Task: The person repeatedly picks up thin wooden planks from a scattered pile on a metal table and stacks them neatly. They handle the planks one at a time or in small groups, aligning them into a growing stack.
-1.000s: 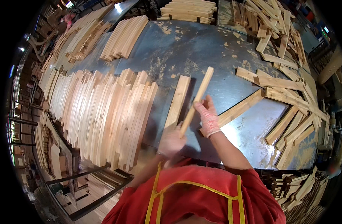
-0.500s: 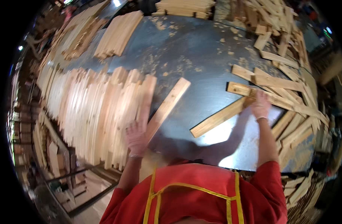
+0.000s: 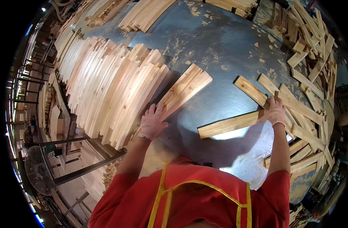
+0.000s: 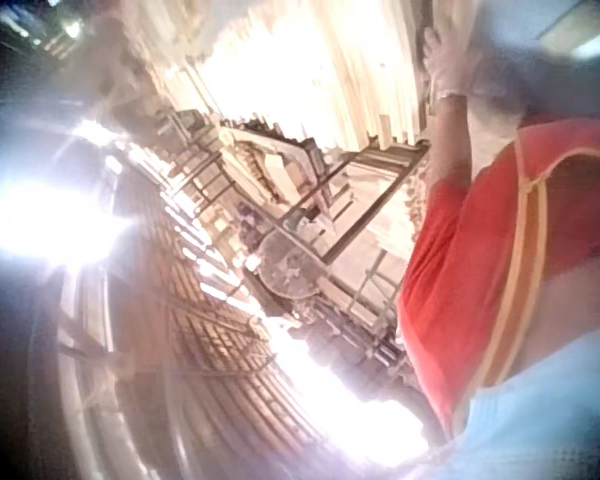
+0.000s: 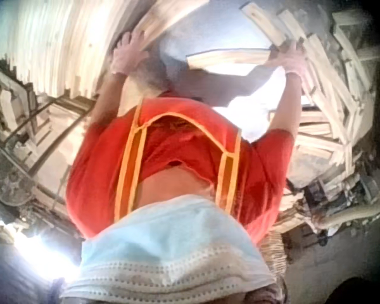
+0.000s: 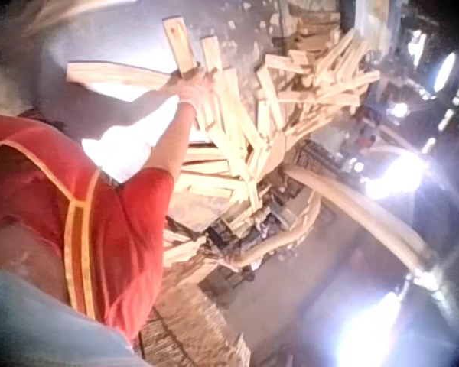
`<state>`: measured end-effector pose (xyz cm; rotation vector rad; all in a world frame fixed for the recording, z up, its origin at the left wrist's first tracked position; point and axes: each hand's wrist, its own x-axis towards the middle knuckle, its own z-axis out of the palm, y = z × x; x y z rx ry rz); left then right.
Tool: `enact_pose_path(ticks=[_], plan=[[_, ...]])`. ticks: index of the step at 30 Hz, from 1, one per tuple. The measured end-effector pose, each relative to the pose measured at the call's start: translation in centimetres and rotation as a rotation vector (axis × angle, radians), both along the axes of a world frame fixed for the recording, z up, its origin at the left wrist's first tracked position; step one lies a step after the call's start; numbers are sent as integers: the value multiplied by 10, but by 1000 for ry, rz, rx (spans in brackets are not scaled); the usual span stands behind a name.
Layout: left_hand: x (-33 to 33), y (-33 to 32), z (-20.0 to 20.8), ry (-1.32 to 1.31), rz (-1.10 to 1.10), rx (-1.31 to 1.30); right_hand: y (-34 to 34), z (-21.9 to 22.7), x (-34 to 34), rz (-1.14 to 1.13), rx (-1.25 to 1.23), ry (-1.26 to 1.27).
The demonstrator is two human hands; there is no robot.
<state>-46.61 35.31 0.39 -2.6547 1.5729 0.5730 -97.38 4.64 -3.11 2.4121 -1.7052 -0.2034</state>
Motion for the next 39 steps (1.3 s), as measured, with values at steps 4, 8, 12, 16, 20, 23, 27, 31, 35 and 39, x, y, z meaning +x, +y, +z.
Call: enact_pose_path(ticks=[4,8,12,16,20,23,27,31,35,39], plan=[[1,19,13,153,91,69,15,71,57,-82,357,62],[-3,44,12,275,174,-42,52,61,91,-100,642,-77],[2,44,14,274,275,-103,87,45,160,-71,565,-488],[1,30,38,434,347,-162,129,41,231,31,257,-800],[-26,9,40,680,242,-356,245,68,291,28,1326,-966],[-45,-3,73,762,-80,-232,294,52,271,-256,1556,-1610],[-39,-4,59,518,-114,-206,222,54,209,70,898,-1177],[-34,23,1,150,-134,-265,15,123,113,20,-139,-1011],[-31,23,-24,-19,79,-114,-7,177,145,-121,-133,-1622],[-31,-10,6,23,59,135,121,35,233,-121,404,-860]])
